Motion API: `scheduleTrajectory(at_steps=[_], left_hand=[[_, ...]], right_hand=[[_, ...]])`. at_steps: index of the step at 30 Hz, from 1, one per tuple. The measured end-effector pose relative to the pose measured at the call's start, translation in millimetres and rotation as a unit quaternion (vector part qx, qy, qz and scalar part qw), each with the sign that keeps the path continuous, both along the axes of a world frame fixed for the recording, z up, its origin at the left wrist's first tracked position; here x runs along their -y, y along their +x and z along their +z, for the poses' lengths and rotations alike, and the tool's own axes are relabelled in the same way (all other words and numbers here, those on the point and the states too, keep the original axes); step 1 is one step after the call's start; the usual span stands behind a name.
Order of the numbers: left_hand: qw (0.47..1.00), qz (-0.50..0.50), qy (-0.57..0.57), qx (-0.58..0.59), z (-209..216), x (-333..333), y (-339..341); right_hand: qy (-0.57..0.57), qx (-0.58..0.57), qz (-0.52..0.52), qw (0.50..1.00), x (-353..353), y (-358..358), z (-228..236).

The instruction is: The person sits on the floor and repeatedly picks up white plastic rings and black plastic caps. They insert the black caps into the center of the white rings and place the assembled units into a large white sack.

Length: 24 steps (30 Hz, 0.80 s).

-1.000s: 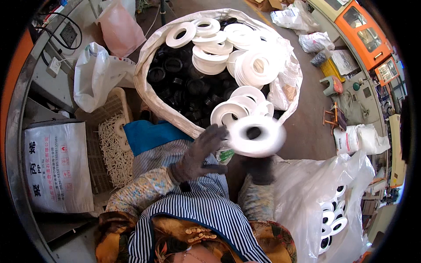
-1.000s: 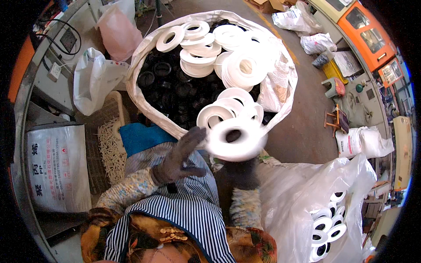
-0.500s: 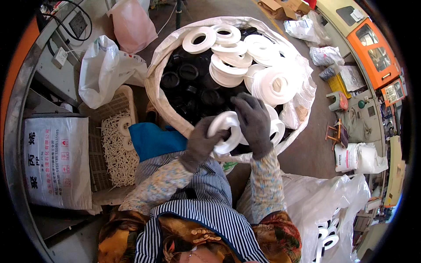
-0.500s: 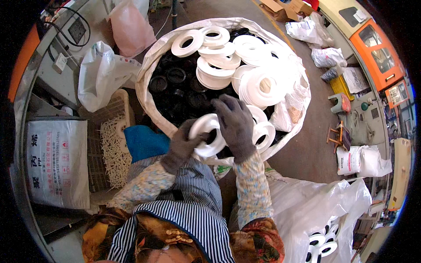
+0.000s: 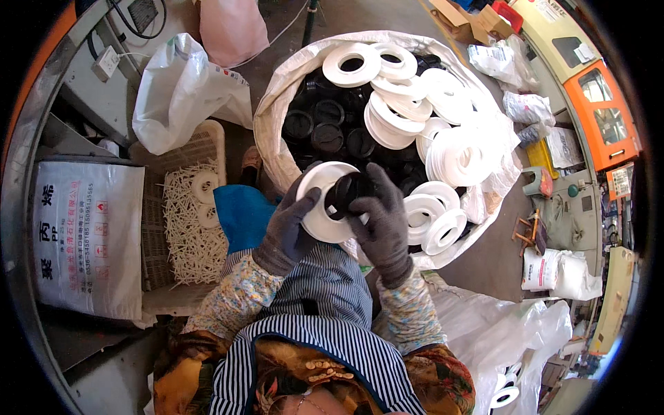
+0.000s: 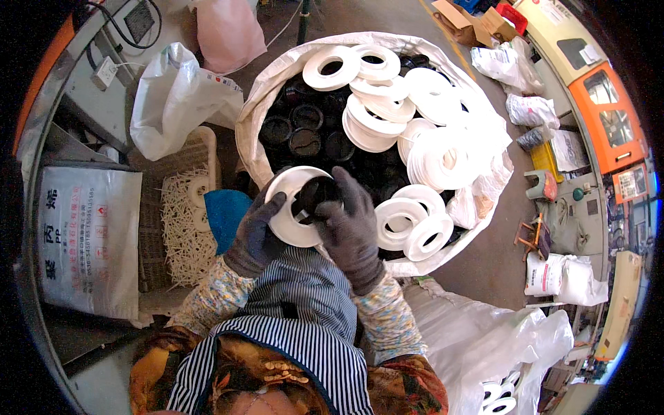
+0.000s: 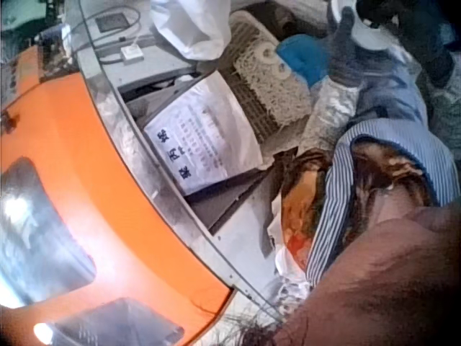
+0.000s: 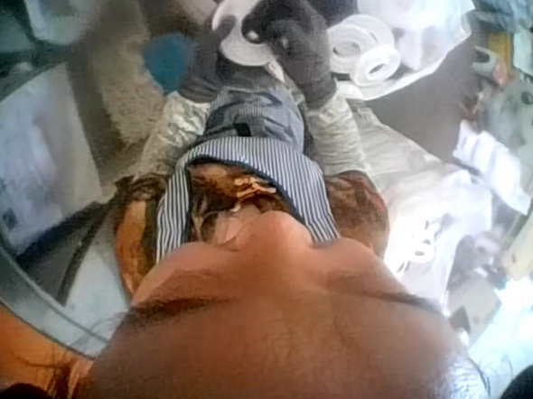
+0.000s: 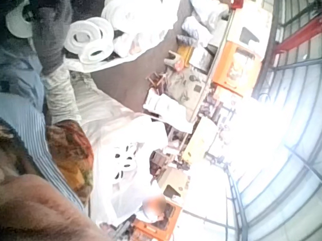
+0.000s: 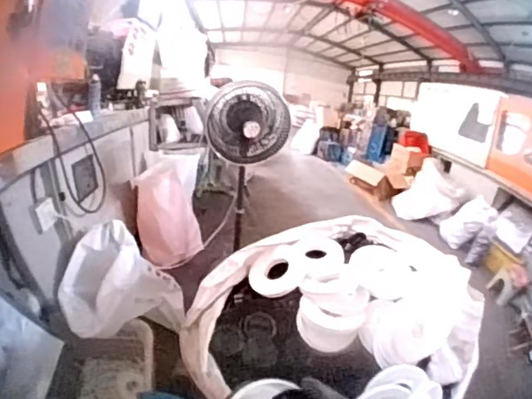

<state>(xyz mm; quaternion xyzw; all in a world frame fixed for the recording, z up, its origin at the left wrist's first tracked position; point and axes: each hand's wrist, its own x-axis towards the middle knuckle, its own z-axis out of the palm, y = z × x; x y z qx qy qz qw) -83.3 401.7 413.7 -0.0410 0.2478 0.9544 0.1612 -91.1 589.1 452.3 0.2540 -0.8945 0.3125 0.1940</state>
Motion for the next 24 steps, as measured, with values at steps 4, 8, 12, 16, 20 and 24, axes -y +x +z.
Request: scheduleTrajectory(at_steps=[4, 8, 12, 16, 20, 24], left_hand=[[0.904, 0.044, -0.354, -0.237, -8.5, 2.8, 9.6], [0.876, 0.055, -0.399, -0.264, -2.0, 9.7, 16.2], [0.805, 0.115, -0.446, -0.375, 13.3, 11.8, 18.2], [0.784, 0.096, -0.478, -0.383, 20.0, 11.1, 21.1], [0.859, 0.033, -0.414, -0.300, 24.2, 3.4, 26.6], [0.891, -0.004, -0.378, -0.252, 31.2, 1.9, 29.7]], right_hand=[[0.040, 0.015, 0.010, 0.999, 2.2, 13.0, 1.4], [0.020, 0.068, 0.042, 0.997, 1.9, 15.9, 9.5], [0.065, 0.063, 0.054, 0.994, 0.9, 17.1, 16.0], [0.106, 0.071, 0.069, 0.989, -5.3, 20.1, 17.1], [0.098, 0.095, 0.055, 0.989, -7.9, 25.6, 16.3], [0.071, 0.094, 0.061, 0.991, -10.8, 25.9, 16.3]])
